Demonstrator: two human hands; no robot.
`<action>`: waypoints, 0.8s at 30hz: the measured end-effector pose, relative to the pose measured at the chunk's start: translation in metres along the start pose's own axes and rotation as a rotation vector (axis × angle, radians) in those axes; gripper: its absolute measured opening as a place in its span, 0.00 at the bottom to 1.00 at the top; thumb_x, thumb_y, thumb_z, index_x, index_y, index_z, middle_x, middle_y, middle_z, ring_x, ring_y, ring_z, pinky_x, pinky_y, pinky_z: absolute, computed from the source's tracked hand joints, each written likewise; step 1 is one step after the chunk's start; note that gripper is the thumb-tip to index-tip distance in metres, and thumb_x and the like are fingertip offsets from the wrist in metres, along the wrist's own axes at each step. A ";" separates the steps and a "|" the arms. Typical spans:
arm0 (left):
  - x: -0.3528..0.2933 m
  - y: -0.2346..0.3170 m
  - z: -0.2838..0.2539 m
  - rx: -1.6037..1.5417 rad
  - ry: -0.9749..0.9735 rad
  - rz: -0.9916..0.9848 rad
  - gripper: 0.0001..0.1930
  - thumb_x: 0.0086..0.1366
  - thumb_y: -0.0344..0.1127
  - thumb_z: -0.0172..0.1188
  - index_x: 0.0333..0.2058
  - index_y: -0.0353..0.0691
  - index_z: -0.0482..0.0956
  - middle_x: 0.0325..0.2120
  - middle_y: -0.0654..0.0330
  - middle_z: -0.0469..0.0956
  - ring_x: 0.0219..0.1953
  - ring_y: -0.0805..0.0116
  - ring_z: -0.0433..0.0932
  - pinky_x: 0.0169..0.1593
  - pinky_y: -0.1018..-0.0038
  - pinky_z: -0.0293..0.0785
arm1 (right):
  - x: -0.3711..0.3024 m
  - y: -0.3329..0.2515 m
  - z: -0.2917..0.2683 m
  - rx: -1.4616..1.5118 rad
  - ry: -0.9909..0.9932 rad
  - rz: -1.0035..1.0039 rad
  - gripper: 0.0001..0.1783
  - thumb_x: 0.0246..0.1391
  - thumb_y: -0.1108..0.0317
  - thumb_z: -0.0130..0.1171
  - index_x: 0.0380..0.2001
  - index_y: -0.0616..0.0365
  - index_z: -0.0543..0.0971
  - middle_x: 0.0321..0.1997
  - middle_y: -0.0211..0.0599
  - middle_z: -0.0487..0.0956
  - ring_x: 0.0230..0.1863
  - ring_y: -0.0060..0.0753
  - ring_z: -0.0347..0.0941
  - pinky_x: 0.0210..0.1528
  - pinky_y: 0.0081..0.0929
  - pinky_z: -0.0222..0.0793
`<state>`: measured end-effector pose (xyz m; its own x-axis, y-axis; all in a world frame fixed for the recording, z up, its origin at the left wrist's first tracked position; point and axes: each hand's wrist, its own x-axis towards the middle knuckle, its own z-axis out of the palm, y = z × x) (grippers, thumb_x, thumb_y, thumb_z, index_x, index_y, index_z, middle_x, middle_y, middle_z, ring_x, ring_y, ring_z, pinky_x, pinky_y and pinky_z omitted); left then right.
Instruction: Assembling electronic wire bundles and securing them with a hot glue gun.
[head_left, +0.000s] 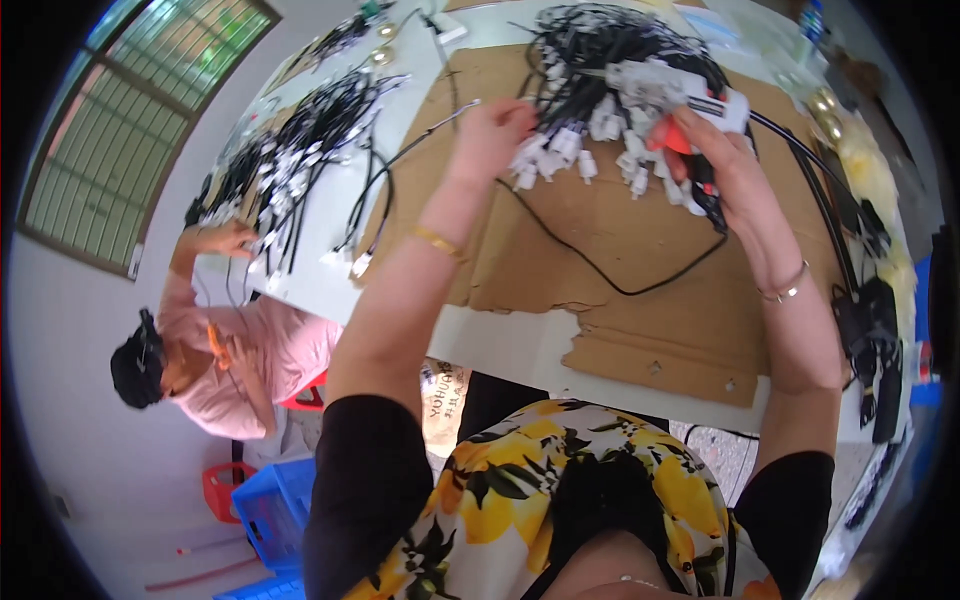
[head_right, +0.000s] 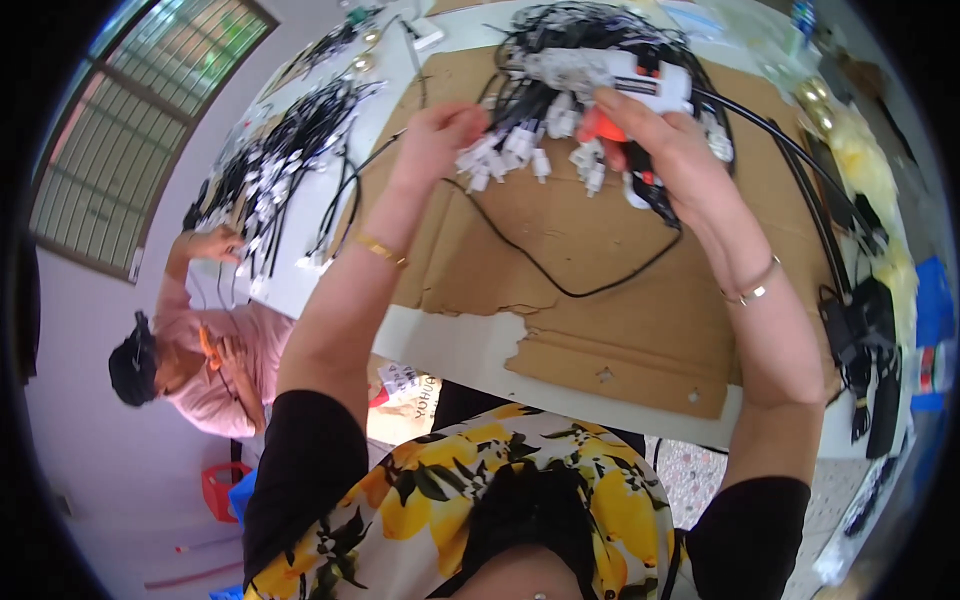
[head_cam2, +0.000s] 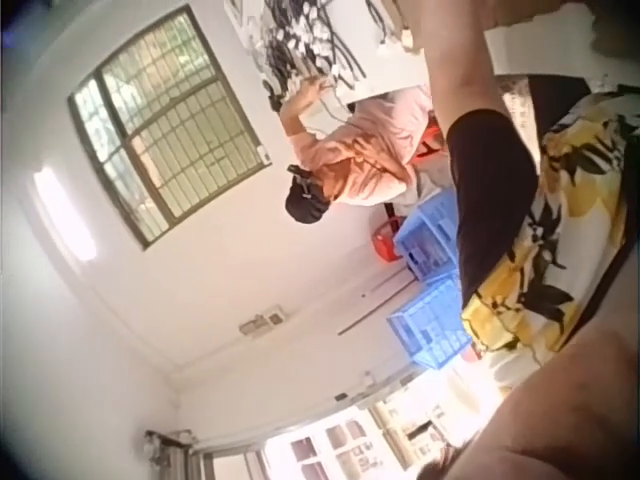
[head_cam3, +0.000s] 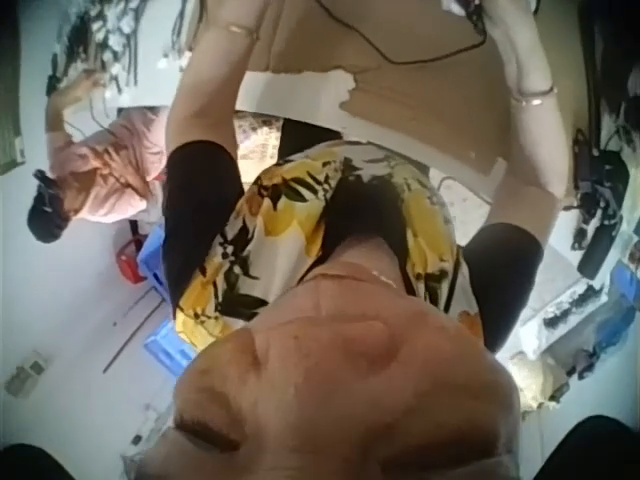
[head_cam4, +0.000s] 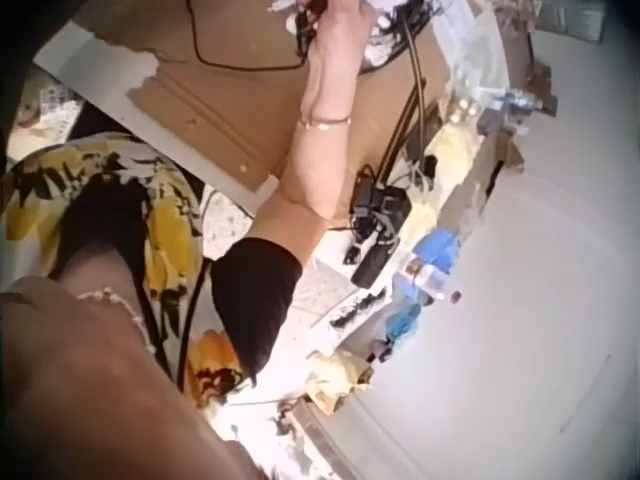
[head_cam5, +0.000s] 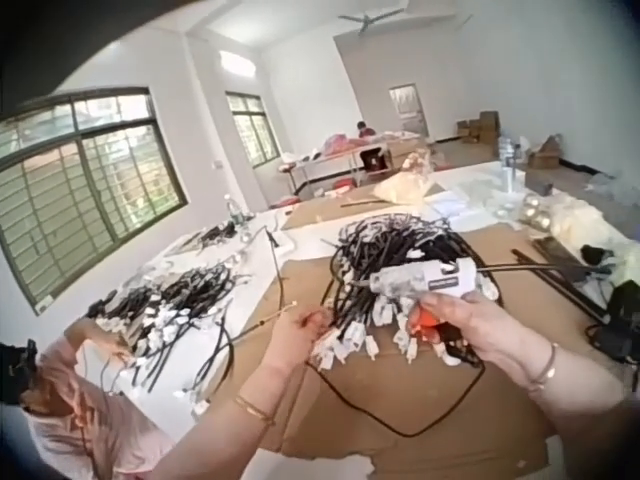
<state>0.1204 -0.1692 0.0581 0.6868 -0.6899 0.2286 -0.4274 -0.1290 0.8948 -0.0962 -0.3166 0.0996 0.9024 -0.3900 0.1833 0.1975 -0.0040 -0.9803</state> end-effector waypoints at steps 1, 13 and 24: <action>-0.005 -0.006 -0.012 0.129 0.003 0.067 0.09 0.59 0.29 0.50 0.34 0.30 0.75 0.25 0.59 0.77 0.28 0.75 0.74 0.33 0.81 0.70 | 0.001 -0.002 0.002 -0.044 -0.020 -0.008 0.19 0.53 0.53 0.48 0.25 0.60 0.76 0.16 0.26 0.68 0.19 0.15 0.60 0.21 0.13 0.55; -0.037 0.018 0.004 -0.168 0.160 0.100 0.12 0.60 0.35 0.53 0.34 0.29 0.75 0.24 0.60 0.77 0.27 0.78 0.74 0.33 0.82 0.69 | -0.001 -0.002 0.006 -0.045 -0.010 -0.019 0.21 0.53 0.52 0.47 0.25 0.60 0.77 0.19 0.26 0.71 0.20 0.15 0.60 0.23 0.14 0.55; -0.060 0.059 0.058 -0.442 0.138 0.169 0.10 0.59 0.30 0.49 0.38 0.31 0.72 0.26 0.61 0.75 0.30 0.77 0.72 0.33 0.83 0.68 | -0.026 -0.010 0.036 -0.206 0.013 -0.200 0.16 0.44 0.61 0.60 0.36 0.60 0.76 0.24 0.25 0.74 0.23 0.12 0.64 0.23 0.13 0.60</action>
<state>0.0198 -0.1764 0.0752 0.7135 -0.5706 0.4066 -0.2699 0.3117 0.9110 -0.1081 -0.2728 0.1070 0.8479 -0.3747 0.3750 0.2879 -0.2685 -0.9193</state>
